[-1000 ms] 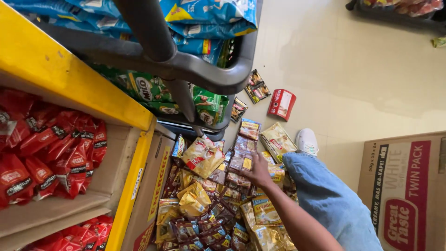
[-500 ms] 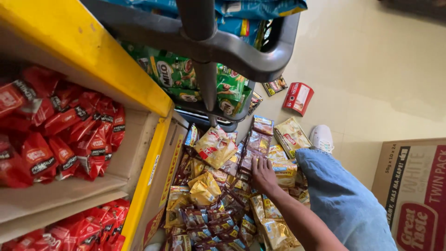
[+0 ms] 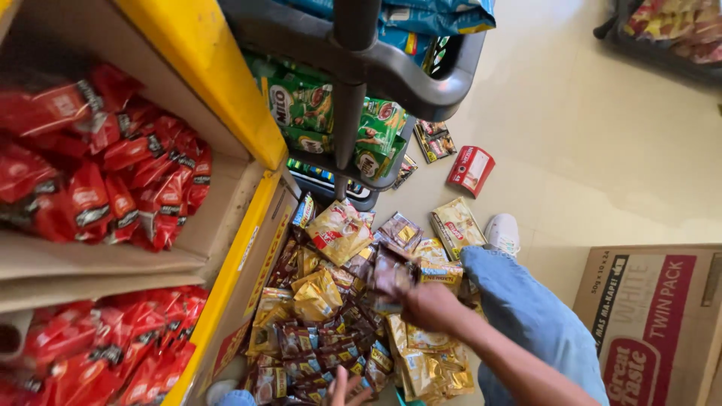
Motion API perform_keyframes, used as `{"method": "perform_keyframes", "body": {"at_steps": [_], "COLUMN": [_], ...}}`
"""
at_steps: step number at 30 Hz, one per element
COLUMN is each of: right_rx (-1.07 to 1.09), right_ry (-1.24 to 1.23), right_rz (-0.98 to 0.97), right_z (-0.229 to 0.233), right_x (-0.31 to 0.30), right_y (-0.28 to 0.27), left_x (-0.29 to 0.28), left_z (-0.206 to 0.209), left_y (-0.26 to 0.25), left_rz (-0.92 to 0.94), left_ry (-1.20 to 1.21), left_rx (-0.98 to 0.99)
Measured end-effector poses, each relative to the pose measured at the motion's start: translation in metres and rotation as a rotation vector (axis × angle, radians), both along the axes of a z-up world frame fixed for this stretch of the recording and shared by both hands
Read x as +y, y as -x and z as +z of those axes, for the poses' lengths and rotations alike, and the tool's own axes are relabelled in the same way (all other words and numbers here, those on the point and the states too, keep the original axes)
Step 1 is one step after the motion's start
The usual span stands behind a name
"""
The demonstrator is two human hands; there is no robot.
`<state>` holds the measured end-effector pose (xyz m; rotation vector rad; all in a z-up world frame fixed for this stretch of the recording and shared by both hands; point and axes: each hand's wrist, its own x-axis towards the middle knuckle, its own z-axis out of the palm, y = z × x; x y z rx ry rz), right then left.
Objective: Picking up scattered food packets from the floor and arranging them on grocery store shelves.
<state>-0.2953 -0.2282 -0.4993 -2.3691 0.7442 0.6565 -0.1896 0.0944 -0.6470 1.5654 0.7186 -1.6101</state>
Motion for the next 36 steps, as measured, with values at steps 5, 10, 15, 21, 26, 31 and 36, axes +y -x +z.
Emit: {"method": "perform_keyframes", "body": {"at_steps": [5, 10, 15, 21, 26, 31, 36], "right_rx": [-0.386, -0.729, -0.677, -0.746, -0.947, -0.888, -0.922], "right_ry": [0.233, 0.453, 0.136, -0.364, -0.529, -1.377, -1.421], "right_rz": [0.276, 0.381, 0.57, 0.111, 0.018, -0.378, -0.359], "right_z": [0.019, -0.032, 0.008, 0.23, 0.168, 0.074, 0.177], "right_x": [0.14, 0.241, 0.216, 0.158, 0.147, 0.164, 0.249], "right_y": [0.033, 0.062, 0.068, 0.003, 0.0, 0.029, 0.015], "left_x": [-0.03, 0.008, 0.006, 0.052, 0.073, 0.075, 0.077], "left_z": [0.066, 0.063, 0.175, 0.242, 0.295, 0.355, 0.421], "left_y": [-0.026, -0.036, -0.039, -0.027, -0.012, -0.017, -0.019], "left_rz": [0.34, 0.166, 0.179, 0.147, 0.092, 0.279, 0.409], "left_ry": [0.185, 0.476, 0.505, 0.892, 1.185, 1.273, 1.13], "left_rx": [0.299, 0.127, -0.239, -0.335, -0.37, -0.573, -0.822]}}
